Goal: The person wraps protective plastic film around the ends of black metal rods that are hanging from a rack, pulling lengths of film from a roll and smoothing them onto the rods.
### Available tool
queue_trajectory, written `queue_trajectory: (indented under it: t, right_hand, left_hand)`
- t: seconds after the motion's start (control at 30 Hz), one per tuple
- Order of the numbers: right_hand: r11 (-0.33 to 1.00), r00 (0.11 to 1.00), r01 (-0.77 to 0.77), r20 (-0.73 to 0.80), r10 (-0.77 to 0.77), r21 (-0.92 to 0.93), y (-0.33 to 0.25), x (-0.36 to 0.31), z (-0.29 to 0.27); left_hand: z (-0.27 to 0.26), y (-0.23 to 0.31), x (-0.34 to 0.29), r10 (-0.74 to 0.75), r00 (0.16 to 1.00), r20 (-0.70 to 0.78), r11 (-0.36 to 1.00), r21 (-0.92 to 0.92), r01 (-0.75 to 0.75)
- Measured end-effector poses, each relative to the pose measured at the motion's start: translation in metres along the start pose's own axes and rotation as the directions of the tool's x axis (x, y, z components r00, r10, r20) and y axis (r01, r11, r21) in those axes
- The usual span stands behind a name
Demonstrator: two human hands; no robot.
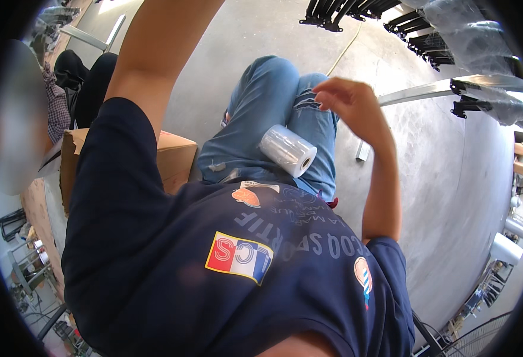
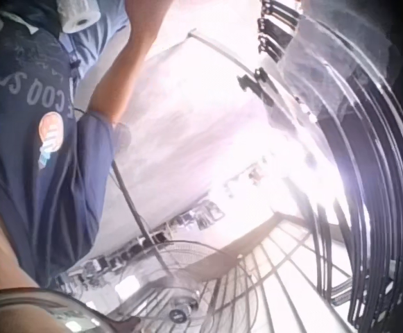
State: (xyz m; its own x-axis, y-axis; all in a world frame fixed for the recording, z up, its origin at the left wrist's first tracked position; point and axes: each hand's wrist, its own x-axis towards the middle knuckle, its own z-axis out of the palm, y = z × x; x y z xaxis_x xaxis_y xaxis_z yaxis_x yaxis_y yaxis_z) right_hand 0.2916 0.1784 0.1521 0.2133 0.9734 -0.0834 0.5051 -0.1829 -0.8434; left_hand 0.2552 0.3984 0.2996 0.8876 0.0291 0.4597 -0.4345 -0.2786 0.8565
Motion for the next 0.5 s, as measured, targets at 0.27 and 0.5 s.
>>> queue_trajectory:
  t: [0.27,0.5]
  right_hand:
    - [0.996,0.990,-0.019,-0.136,0.030,0.082,0.023,-0.009,-0.005]
    - [0.997,0.999,0.037,0.035,-0.039,0.075,0.007,-0.001,-0.004]
  left_hand:
    - [0.005,-0.033,0.008,-0.129,0.991,0.039,0.989,0.078,0.125]
    - [0.009,-0.053,0.002,-0.192,0.980,0.045,0.978,0.089,0.187]
